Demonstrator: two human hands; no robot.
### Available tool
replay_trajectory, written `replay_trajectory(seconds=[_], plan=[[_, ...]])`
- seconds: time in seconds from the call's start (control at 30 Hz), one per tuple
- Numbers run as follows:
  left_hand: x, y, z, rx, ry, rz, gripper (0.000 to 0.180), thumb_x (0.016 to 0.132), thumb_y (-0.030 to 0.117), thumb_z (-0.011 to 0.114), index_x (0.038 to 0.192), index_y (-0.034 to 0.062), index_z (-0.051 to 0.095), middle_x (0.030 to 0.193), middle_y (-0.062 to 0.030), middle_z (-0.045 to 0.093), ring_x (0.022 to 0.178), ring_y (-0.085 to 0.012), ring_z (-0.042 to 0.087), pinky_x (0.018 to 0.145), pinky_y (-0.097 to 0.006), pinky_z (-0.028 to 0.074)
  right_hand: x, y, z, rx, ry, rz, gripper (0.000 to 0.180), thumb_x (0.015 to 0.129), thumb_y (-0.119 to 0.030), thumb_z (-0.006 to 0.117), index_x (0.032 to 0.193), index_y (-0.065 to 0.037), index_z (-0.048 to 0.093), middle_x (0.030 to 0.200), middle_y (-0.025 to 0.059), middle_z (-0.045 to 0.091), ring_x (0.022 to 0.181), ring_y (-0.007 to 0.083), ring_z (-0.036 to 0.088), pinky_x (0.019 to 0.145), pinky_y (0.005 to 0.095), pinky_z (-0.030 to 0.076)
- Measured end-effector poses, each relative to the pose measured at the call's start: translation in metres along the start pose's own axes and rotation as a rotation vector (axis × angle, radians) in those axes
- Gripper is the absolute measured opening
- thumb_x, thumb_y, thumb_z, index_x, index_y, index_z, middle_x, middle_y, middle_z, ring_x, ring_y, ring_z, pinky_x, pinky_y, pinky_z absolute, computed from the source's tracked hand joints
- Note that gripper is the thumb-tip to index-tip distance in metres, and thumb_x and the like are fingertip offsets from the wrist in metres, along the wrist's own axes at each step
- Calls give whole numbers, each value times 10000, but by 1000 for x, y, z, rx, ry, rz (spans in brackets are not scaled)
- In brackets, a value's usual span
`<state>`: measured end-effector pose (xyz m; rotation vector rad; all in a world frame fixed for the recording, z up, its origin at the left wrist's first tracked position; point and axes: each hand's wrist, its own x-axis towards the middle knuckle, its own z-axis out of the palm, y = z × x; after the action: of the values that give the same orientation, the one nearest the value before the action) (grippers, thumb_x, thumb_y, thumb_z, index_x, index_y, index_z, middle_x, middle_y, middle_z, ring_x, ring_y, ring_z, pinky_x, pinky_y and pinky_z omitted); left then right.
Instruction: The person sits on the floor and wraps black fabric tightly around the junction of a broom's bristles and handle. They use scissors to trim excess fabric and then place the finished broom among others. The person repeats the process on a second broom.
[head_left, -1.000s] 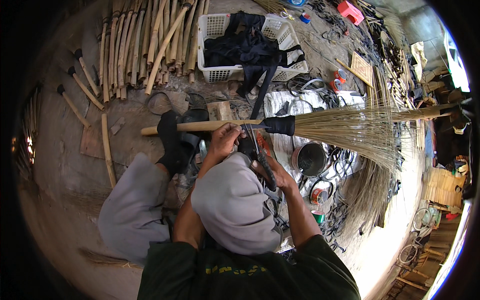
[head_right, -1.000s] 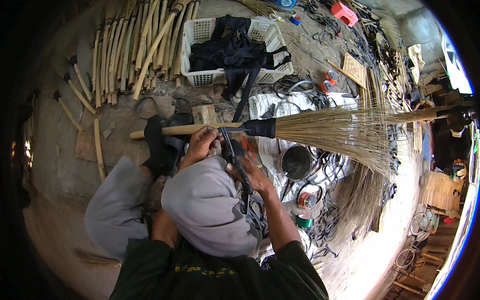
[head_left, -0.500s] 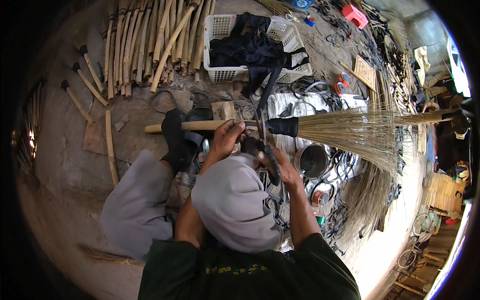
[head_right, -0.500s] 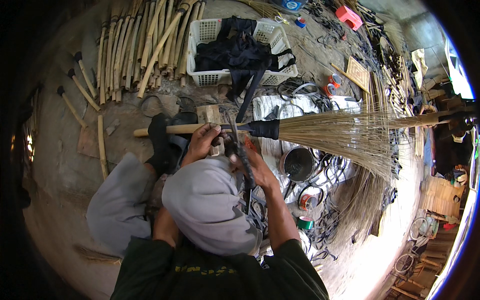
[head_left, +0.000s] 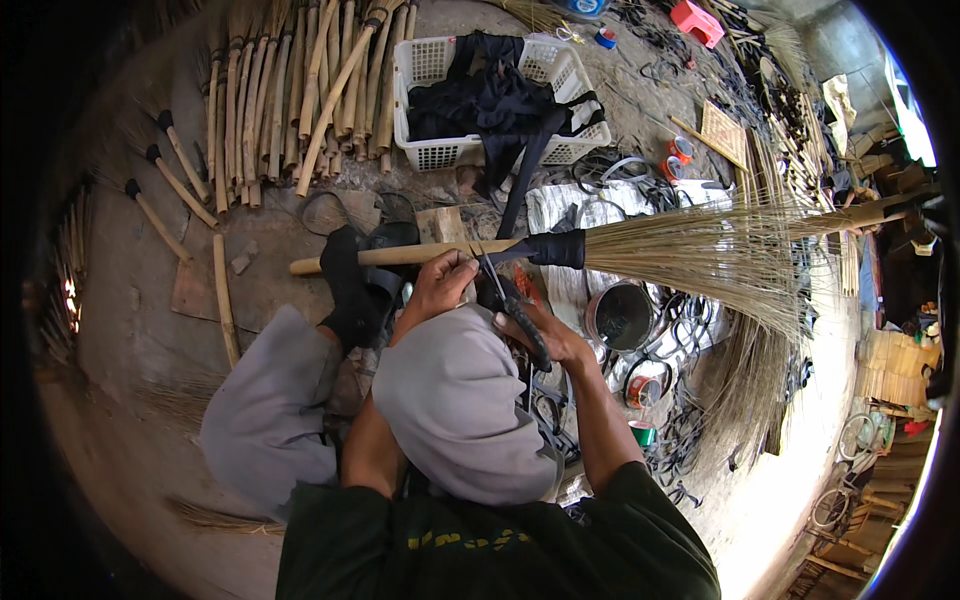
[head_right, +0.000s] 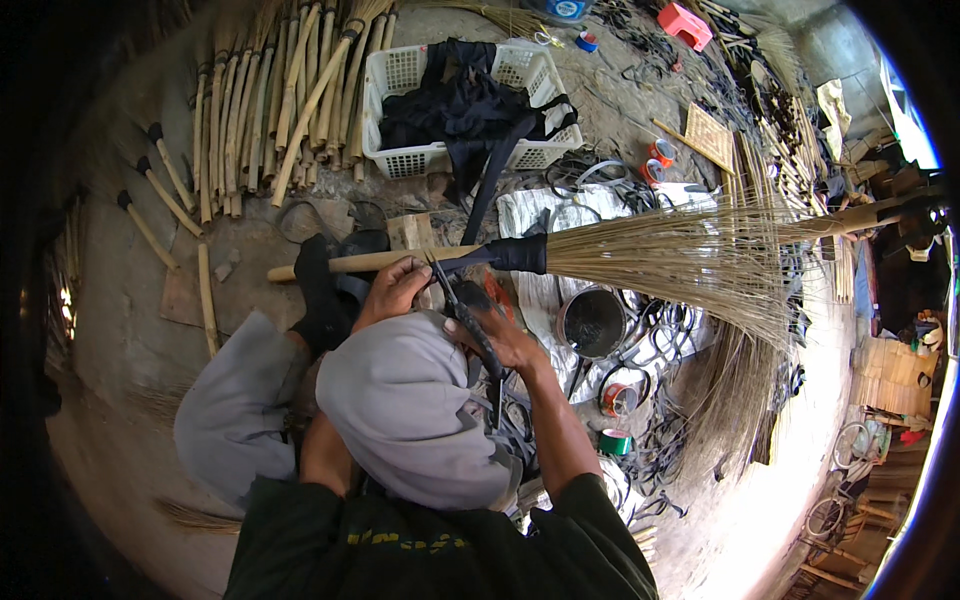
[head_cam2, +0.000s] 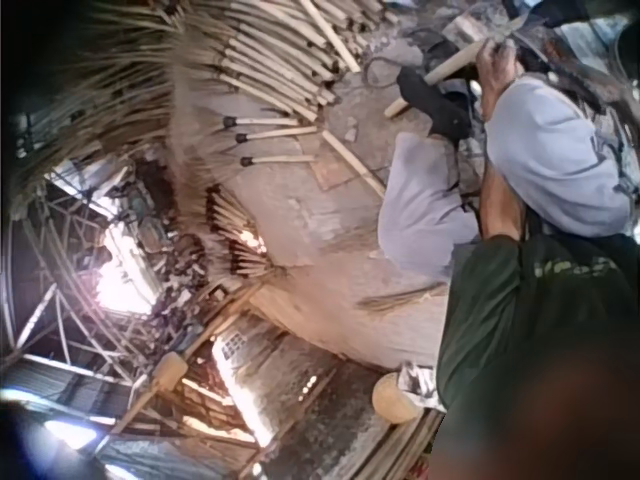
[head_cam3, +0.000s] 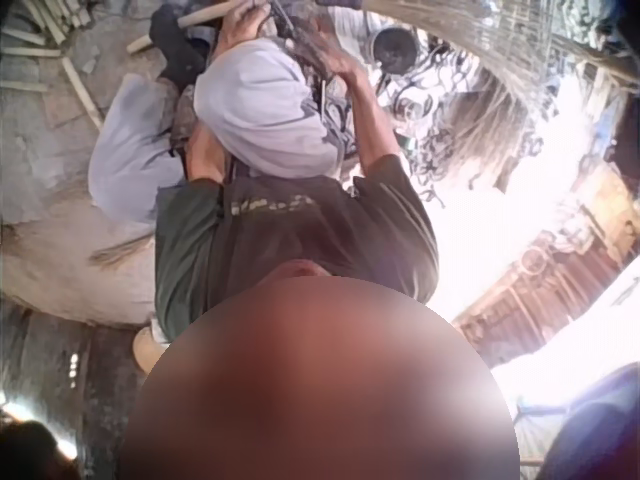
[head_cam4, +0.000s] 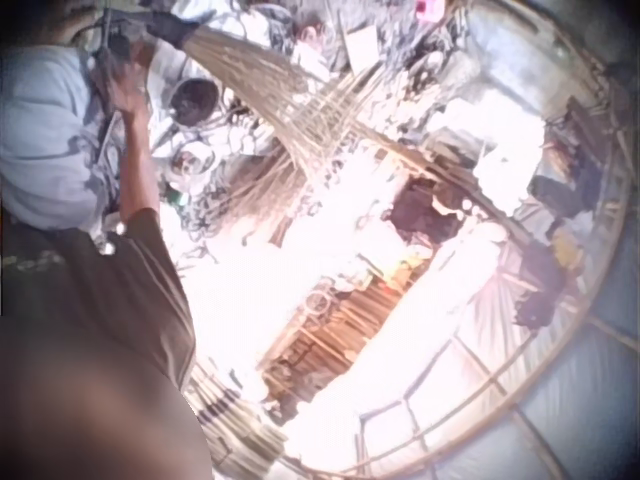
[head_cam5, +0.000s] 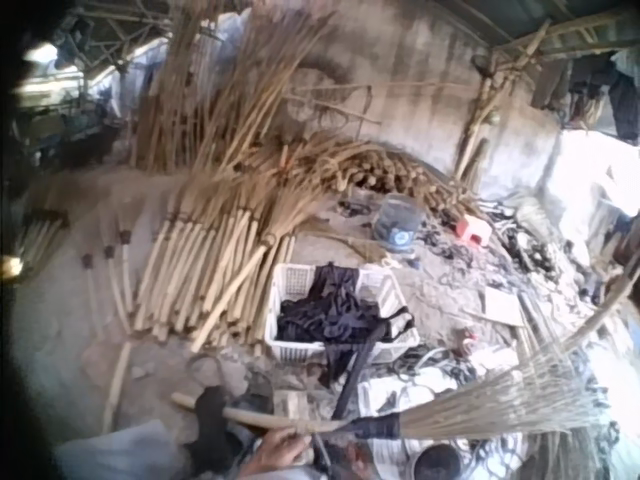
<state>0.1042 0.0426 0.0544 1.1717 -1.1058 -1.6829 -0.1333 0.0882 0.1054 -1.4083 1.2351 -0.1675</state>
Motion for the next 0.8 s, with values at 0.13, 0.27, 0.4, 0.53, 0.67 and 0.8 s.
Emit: replay_trajectory(seconds=[0.13,0.27,0.4,0.53,0.67,0.8], plan=[[-11,20,3,44,96,69,220,1036,236,655,972,25,648,836,-1,625,730,-72,504,683,-283,435,14,-17,-2,3,32,-41,808,974,-719,590,1326,6,643,1081,186,702,956,260,657,882,409,514],[-23,46,0,321,49,108,237,1017,203,679,965,-26,652,816,-87,658,753,-144,584,711,-331,484,22,-25,-3,12,26,-87,780,990,-695,581,1308,13,652,1077,213,709,969,285,674,893,425,512],[-22,52,-2,471,39,217,254,1002,201,700,984,-49,659,875,-159,694,793,-204,640,761,-363,515,26,-24,1,-12,48,-86,698,991,-642,617,1186,25,692,981,223,707,950,303,675,885,445,506],[-20,25,-8,410,-19,121,265,990,220,714,1012,-41,668,941,-179,710,825,-207,658,776,-376,522,29,-13,13,16,188,-157,630,979,-581,663,1125,31,697,944,235,700,937,354,671,880,457,506],[-13,-14,-22,423,-195,93,381,977,237,737,1231,-35,658,1146,-170,730,842,-212,672,798,-377,548,16,23,23,93,355,-227,611,960,-530,698,1231,17,666,1036,266,706,984,443,671,920,466,511],[6,-39,-12,185,-188,-87,585,997,257,732,1449,-53,526,1321,-198,685,868,-180,699,748,-321,571,-37,100,36,-163,499,128,716,888,-457,769,1420,-22,564,1211,297,680,1155,476,646,1009,478,508]])
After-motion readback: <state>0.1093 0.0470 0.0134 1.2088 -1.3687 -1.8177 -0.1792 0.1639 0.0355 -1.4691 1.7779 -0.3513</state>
